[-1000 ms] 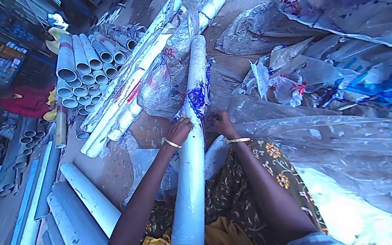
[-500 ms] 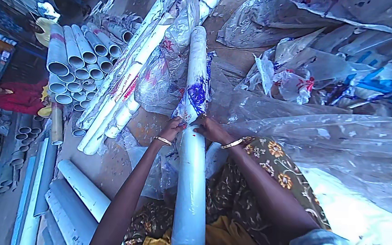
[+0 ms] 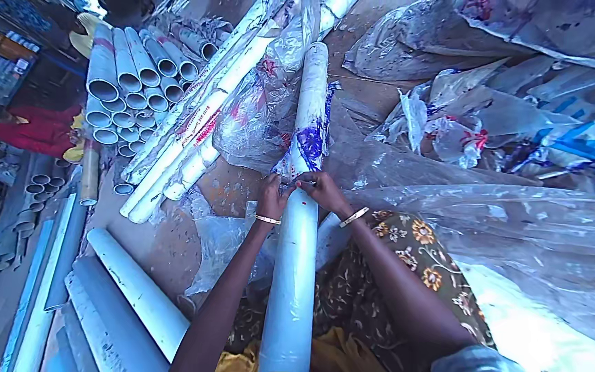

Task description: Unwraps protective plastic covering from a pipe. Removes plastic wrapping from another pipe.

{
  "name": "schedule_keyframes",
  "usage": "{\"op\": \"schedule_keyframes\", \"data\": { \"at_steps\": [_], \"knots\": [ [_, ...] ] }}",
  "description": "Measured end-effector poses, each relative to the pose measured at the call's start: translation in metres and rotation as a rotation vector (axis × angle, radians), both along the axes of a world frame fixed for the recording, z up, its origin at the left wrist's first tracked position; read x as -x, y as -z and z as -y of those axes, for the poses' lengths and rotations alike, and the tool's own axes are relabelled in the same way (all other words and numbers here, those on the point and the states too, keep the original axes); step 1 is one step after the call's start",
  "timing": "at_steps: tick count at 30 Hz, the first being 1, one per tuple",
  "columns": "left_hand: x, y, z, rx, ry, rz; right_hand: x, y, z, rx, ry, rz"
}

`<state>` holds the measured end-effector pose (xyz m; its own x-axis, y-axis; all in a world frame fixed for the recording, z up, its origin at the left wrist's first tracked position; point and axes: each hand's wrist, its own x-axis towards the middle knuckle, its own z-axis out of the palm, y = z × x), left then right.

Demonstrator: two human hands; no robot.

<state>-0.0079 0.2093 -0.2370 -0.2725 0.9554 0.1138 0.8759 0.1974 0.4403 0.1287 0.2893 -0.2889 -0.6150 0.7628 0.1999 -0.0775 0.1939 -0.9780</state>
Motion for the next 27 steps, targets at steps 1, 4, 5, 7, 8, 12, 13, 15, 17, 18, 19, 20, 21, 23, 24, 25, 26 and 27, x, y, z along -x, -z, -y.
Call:
{"op": "schedule_keyframes", "data": {
  "at_steps": [1, 4, 5, 7, 8, 12, 13, 15, 17, 18, 19, 20, 21, 23, 24, 25, 26, 27],
  "knots": [
    [0.001, 0.006, 0.003, -0.047, -0.049, 0.034, 0.001, 0.001, 0.002, -0.009, 0.063, 0.002],
    [0.003, 0.02, 0.01, -0.191, -0.256, 0.27, -0.008, 0.005, -0.003, 0.065, 0.325, -0.006],
    [0.001, 0.023, 0.009, -0.235, -0.374, 0.385, -0.01, 0.005, -0.005, 0.117, 0.396, 0.018],
    [-0.005, 0.026, 0.004, -0.295, -0.623, 0.623, -0.01, 0.002, 0.005, 0.33, 0.445, 0.061],
    [-0.009, 0.027, 0.003, -0.323, -0.713, 0.73, -0.007, 0.0, 0.014, 0.48, 0.412, 0.054],
    [-0.027, 0.018, -0.005, -0.381, -0.866, 0.815, 0.013, 0.005, 0.053, 0.883, 0.221, 0.02],
    [-0.032, 0.015, -0.008, -0.388, -0.875, 0.779, 0.016, 0.009, 0.057, 0.895, 0.218, 0.014],
    [-0.037, 0.011, -0.007, -0.315, -0.81, 0.696, 0.018, 0.012, 0.058, 0.894, 0.213, 0.005],
    [-0.033, 0.014, -0.006, -0.099, -0.759, 0.597, 0.017, 0.013, 0.059, 0.883, 0.207, -0.003],
    [-0.032, 0.014, -0.009, 0.033, -0.735, 0.562, 0.018, 0.013, 0.058, 0.877, 0.213, -0.01],
    [-0.032, 0.013, -0.012, 0.133, -0.688, 0.522, 0.017, 0.013, 0.059, 0.871, 0.219, -0.006],
    [-0.032, 0.011, -0.014, 0.211, -0.631, 0.449, 0.017, 0.014, 0.059, 0.872, 0.22, -0.002],
    [-0.031, 0.006, -0.016, 0.291, -0.582, 0.371, 0.017, 0.014, 0.059, 0.877, 0.223, 0.004],
    [-0.032, -0.007, -0.021, 0.413, -0.527, 0.232, 0.017, 0.013, 0.058, 0.879, 0.217, 0.01],
    [-0.032, -0.01, -0.021, 0.434, -0.511, 0.185, 0.017, 0.014, 0.058, 0.879, 0.214, 0.008],
    [-0.031, -0.011, -0.019, 0.426, -0.508, 0.165, 0.017, 0.015, 0.058, 0.876, 0.218, -0.007],
    [-0.028, -0.009, -0.016, 0.398, -0.52, 0.178, 0.017, 0.017, 0.059, 0.878, 0.224, -0.034],
    [-0.023, -0.005, -0.015, 0.362, -0.535, 0.207, 0.018, 0.019, 0.059, 0.88, 0.231, -0.068]
  ]
}}
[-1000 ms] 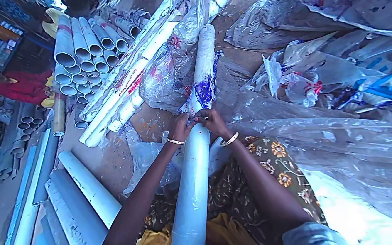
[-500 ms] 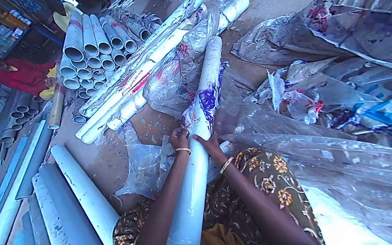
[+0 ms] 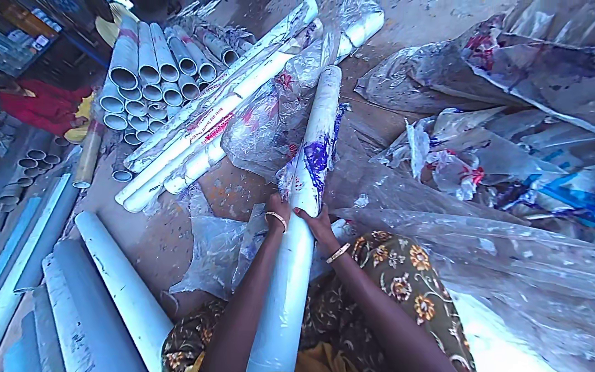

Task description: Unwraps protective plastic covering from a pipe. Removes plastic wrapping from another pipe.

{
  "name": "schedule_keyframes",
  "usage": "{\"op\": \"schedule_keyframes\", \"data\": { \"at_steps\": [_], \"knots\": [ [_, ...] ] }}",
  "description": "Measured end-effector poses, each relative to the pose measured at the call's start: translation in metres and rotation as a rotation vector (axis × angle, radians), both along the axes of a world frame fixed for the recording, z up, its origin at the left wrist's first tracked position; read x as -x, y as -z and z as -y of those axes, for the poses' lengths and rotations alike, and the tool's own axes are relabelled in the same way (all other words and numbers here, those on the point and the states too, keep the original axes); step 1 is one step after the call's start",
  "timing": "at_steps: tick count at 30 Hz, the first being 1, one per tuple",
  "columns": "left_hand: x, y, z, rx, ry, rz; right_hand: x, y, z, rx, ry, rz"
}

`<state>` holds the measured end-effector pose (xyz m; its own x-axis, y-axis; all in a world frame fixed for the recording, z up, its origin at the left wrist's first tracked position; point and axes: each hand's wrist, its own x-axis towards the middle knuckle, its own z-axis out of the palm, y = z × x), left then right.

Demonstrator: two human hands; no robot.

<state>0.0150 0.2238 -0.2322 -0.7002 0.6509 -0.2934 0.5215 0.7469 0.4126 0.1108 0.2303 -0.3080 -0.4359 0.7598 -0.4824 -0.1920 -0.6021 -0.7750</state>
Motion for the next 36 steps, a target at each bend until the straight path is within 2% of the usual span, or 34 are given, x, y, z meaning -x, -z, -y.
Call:
{"op": "schedule_keyframes", "data": {
  "at_steps": [5, 8, 10, 12, 16, 18, 21, 24, 25, 27, 31, 34, 36],
  "knots": [
    [0.025, 0.029, 0.006, -0.249, -0.222, 0.133, 0.001, 0.005, 0.002, -0.007, 0.053, -0.061],
    [0.04, 0.054, 0.009, -0.411, -0.429, 0.387, 0.002, 0.006, 0.005, -0.007, 0.064, -0.062],
    [0.051, 0.081, 0.012, -0.398, -0.545, 0.556, 0.003, 0.006, 0.005, -0.007, 0.057, -0.052],
    [0.054, 0.092, 0.016, -0.331, -0.509, 0.588, 0.003, 0.008, 0.005, -0.02, 0.041, -0.025],
    [0.063, 0.078, 0.016, -0.202, -0.259, 0.261, 0.004, 0.012, 0.003, -0.047, 0.028, -0.009],
    [0.069, 0.067, 0.021, -0.217, -0.216, 0.21, 0.003, 0.017, 0.003, -0.047, 0.017, -0.02],
    [0.069, 0.052, 0.03, -0.414, -0.233, 0.368, 0.0, 0.021, 0.002, -0.05, -0.002, -0.025],
    [0.053, 0.02, 0.048, -0.625, -0.418, 0.584, 0.0, 0.021, 0.001, -0.062, -0.005, -0.028],
    [0.051, 0.015, 0.057, -0.646, -0.47, 0.596, 0.0, 0.021, 0.002, -0.061, -0.004, -0.03],
    [0.048, 0.019, 0.073, -0.523, -0.449, 0.537, 0.002, 0.02, 0.001, -0.054, -0.003, -0.037],
    [0.032, 0.036, 0.068, -0.139, -0.19, 0.392, 0.0, 0.011, 0.002, -0.037, -0.022, 0.057],
    [0.029, 0.031, 0.054, -0.008, -0.104, 0.256, -0.013, -0.013, 0.012, -0.265, 0.044, 0.275],
    [0.028, 0.026, 0.051, 0.02, -0.056, 0.2, -0.021, -0.027, 0.031, -0.35, 0.075, 0.305]
  ]
}}
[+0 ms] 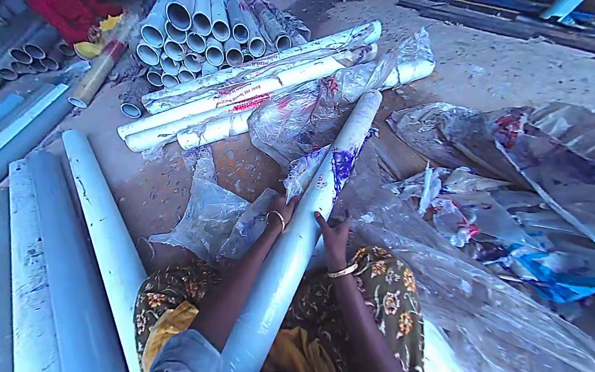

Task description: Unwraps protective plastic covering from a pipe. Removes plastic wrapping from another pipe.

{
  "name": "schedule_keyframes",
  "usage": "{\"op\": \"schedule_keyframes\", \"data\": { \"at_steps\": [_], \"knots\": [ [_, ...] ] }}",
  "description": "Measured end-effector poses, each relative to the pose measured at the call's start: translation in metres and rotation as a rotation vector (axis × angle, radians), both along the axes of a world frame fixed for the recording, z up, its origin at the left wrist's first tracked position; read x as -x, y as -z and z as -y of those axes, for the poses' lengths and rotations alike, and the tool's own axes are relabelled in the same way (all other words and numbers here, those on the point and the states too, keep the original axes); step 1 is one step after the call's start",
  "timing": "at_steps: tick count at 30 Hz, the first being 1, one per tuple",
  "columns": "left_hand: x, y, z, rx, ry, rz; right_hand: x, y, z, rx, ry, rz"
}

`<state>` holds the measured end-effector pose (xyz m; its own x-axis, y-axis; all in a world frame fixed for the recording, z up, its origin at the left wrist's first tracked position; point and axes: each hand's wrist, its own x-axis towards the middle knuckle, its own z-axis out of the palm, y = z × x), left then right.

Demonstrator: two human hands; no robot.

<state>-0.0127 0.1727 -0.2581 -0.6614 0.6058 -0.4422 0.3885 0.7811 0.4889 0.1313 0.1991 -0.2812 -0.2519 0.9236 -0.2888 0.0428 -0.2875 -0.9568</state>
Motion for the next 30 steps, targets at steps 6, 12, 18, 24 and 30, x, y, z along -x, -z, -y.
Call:
{"op": "schedule_keyframes", "data": {
  "at_steps": [6, 12, 18, 24, 30],
  "knots": [
    [-0.024, -0.054, -0.013, 0.143, 0.262, -0.192, -0.006, -0.025, 0.069, 0.084, -0.062, -0.047],
    [-0.058, -0.1, -0.01, 0.174, 0.413, -0.238, -0.02, -0.026, 0.068, 0.251, -0.068, -0.08],
    [-0.066, -0.078, 0.005, 0.013, 0.093, -0.196, 0.001, 0.008, 0.069, 0.307, 0.019, -0.138],
    [-0.052, -0.067, 0.002, 0.083, 0.163, -0.274, -0.001, 0.015, 0.064, 0.308, 0.034, -0.179],
    [-0.006, -0.025, -0.006, 0.168, 0.35, -0.351, 0.0, 0.02, 0.066, 0.318, 0.032, -0.157]
  ]
}}
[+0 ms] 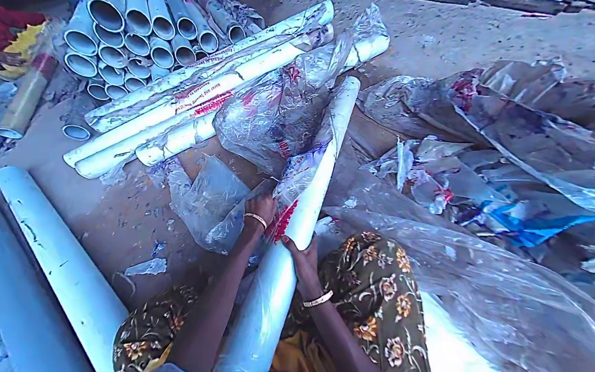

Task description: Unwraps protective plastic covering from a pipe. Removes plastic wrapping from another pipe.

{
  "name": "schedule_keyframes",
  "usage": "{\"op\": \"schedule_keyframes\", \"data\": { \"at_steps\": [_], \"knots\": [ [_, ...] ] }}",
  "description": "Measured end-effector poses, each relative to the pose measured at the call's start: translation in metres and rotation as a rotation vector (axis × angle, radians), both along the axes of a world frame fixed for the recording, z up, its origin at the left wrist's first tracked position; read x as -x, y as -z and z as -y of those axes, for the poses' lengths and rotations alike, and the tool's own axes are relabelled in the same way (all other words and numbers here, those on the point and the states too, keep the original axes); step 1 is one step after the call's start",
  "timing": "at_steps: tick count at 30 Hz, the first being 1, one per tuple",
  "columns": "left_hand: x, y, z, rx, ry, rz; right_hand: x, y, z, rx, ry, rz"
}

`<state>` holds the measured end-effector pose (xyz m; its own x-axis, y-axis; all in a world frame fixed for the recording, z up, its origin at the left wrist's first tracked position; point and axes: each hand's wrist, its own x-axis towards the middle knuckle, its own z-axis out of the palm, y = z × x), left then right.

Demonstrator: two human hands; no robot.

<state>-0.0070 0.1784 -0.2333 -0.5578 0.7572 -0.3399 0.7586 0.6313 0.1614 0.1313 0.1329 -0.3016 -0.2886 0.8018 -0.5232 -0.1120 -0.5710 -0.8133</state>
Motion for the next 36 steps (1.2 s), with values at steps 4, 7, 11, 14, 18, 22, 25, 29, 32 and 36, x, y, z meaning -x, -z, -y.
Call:
{"op": "schedule_keyframes", "data": {
  "at_steps": [4, 7, 11, 14, 18, 22, 25, 29, 32, 36],
  "knots": [
    [0.033, 0.042, -0.022, -0.1, 0.042, 0.026, 0.002, -0.002, -0.002, 0.014, 0.021, -0.005],
    [0.06, 0.074, -0.05, -0.113, 0.14, 0.045, 0.002, -0.004, 0.0, 0.014, 0.014, 0.026],
    [0.085, 0.096, -0.095, -0.275, 0.346, 0.086, 0.006, -0.004, -0.008, 0.012, 0.008, 0.094],
    [0.098, 0.095, -0.124, -0.288, 0.471, 0.095, 0.01, -0.003, -0.017, 0.01, 0.009, 0.111],
    [0.117, 0.102, -0.127, -0.413, 0.502, 0.223, 0.006, 0.0, -0.015, -0.012, -0.006, 0.103],
    [0.134, 0.052, -0.107, -0.567, 0.167, 0.628, 0.004, 0.003, -0.015, -0.025, -0.005, 0.059],
    [0.097, 0.002, -0.081, -0.925, 0.08, 0.523, 0.003, 0.005, -0.017, -0.033, 0.013, 0.005],
    [0.023, -0.026, -0.11, -0.667, 0.511, 0.006, 0.0, 0.007, -0.015, -0.003, 0.005, -0.085],
    [-0.021, -0.022, -0.156, -0.255, 0.603, -0.126, -0.01, 0.01, -0.015, 0.037, 0.016, -0.188],
    [-0.054, -0.052, -0.155, 0.033, 0.461, -0.214, -0.01, 0.014, -0.018, 0.05, 0.05, -0.306]
  ]
}}
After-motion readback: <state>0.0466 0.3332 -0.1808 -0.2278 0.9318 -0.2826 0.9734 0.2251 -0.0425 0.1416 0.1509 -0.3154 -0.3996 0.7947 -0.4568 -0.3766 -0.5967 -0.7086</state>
